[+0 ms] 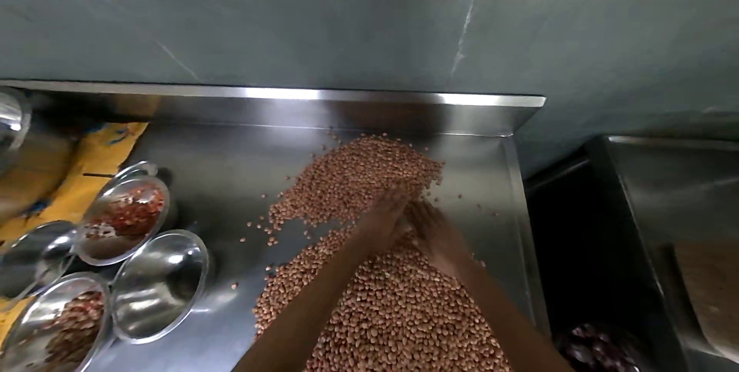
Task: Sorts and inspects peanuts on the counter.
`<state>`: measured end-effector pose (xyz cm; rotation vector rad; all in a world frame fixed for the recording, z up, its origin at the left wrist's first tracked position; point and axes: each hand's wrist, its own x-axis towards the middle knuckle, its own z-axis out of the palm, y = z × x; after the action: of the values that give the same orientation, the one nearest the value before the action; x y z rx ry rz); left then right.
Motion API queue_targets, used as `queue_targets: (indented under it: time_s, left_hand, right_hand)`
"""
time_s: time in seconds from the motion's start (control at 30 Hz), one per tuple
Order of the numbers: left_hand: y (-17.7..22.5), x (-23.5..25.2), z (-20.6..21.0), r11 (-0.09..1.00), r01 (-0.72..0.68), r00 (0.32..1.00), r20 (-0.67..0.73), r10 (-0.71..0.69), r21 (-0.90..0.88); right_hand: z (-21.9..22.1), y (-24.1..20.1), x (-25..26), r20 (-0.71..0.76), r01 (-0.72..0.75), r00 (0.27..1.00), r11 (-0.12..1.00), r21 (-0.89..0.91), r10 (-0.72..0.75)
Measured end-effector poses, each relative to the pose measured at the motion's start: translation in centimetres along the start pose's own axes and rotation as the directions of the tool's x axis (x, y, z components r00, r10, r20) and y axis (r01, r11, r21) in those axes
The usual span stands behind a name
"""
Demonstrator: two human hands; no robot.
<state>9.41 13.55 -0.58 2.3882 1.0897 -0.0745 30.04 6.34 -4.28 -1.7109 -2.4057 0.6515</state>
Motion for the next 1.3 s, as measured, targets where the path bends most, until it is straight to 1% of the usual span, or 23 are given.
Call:
queue_targets:
  time_s: [0.07,0.1,0.17,0.2,0.23,0.27,0.4,0.43,0.5,0.57,0.67,0.73,0.8,0.83,0.9,0.93,1.03,1.07,1.13,1.17,1.2,1.27,1.3]
  left_hand:
    - [-0.7,0.5,0.7,0.997,-0.032,0.998,0.065,0.027,0.076]
    - [-0.9,0.4,0.9,0.995,-0.053,0.995,0.095,0.044,0.088]
    - [-0.8,0.0,1.1,0.995,-0.082,0.984,0.166,0.071,0.059]
    - [-0.7,-0.5,1.2,0.994,-0.1,0.98,0.179,0.092,0.033]
    - [-0.7,-1.0,1.4,0.992,-0.125,0.979,0.164,0.12,0.018]
    - [-0.7,-1.5,1.6,0.99,-0.138,0.977,0.167,0.134,0.015]
    - [0.2,-2.8,0.5,0.995,-0.096,0.965,0.244,0.099,-0.024]
    - [0.4,-3.1,0.0,0.996,-0.071,0.968,0.235,0.082,-0.056]
    - [0.0,-3.6,-0.2,0.994,-0.037,0.994,0.097,0.047,-0.106]
    - [-1.0,-3.7,0.5,0.993,0.0,0.998,-0.06,-0.007,-0.116]
    - [-2.8,-2.6,1.7,1.0,0.012,0.985,-0.175,-0.009,0.021]
    - [-3.0,-2.3,1.9,0.995,0.054,0.995,-0.091,-0.046,0.085]
    - [-2.4,-2.5,1.5,0.994,0.077,0.997,0.015,-0.078,0.078]
    - [-2.2,-2.7,1.4,0.996,0.066,0.996,0.061,-0.07,0.052]
    - [-2.0,-3.7,1.6,1.0,0.017,0.996,0.083,-0.018,0.021]
    - [-1.8,-4.3,1.6,1.0,-0.001,0.996,0.085,0.001,0.005]
    - [-1.3,-5.5,1.6,1.0,-0.004,0.993,0.122,0.006,-0.015]
    - [-1.2,-5.7,1.5,1.0,0.005,0.989,0.148,-0.002,-0.023]
    - [-1.1,-6.0,0.8,0.995,0.054,0.985,0.171,-0.04,-0.078]
    - [-1.3,-6.3,0.6,0.99,0.084,0.989,0.13,-0.07,-0.112]
    - [-1.6,-6.3,0.6,0.984,0.103,0.994,0.045,-0.098,-0.144]
    - [-2.5,-5.9,0.7,0.986,0.081,0.985,-0.139,-0.102,-0.147]
    - [-2.9,-5.3,0.6,0.991,0.068,0.979,-0.183,-0.089,-0.12]
  right_hand:
    - [-0.7,-0.7,-0.9,0.078,0.005,0.997,0.997,0.081,-0.011]
    - [-1.2,-0.9,-1.3,0.069,-0.008,0.998,0.988,0.153,-0.003]
    - [-1.8,-1.0,-1.6,-0.026,-0.019,0.999,0.966,0.257,0.026]
    - [-1.7,-0.9,-1.2,-0.117,0.009,0.993,0.966,0.26,0.022]
    - [-1.5,-0.5,-0.6,-0.198,0.045,0.98,0.972,0.23,0.001]
    - [-1.4,-0.2,0.4,-0.221,0.063,0.975,0.978,0.2,-0.018]
    - [-1.0,0.6,4.1,-0.069,0.03,0.997,0.998,0.056,-0.026]
    - [-0.7,0.4,4.4,-0.04,0.034,0.999,0.999,0.012,-0.034]
    - [-0.7,-0.3,4.1,0.01,0.033,0.999,0.999,-0.03,-0.033]
    - [-0.7,-1.2,2.8,0.053,0.02,0.998,1.0,-0.012,-0.019]
    - [-0.8,-2.4,0.6,0.144,-0.006,0.99,1.0,-0.002,0.006]
    - [-1.0,-2.9,-0.2,0.198,-0.022,0.98,0.999,0.029,0.016]
    - [-1.8,-3.3,-0.4,0.188,-0.065,0.981,0.991,0.12,0.041]
    - [-2.2,-3.4,-0.4,0.147,-0.083,0.987,0.982,0.169,0.058]
    - [-2.4,-3.4,0.3,0.003,-0.061,0.998,0.976,0.21,0.062]
    - [-2.4,-3.3,1.1,-0.062,-0.038,0.997,0.979,0.203,0.051]
    - [-1.8,-2.9,4.4,-0.166,0.014,0.986,0.99,0.143,0.01]
    - [-1.4,-2.8,5.2,-0.164,0.022,0.986,0.993,0.115,-0.002]
    - [-0.6,-3.0,6.0,-0.085,0.02,0.996,0.996,0.09,-0.012]
    - [-0.3,-3.4,5.8,-0.039,0.017,0.999,0.997,0.071,-0.015]
    - [-0.3,-4.0,5.3,0.005,0.01,1.0,0.998,0.058,-0.01]
    - [-0.3,-5.1,3.8,0.092,-0.014,0.996,0.998,0.059,0.008]
    - [-0.3,-5.5,3.0,0.139,-0.035,0.99,0.997,0.065,0.025]
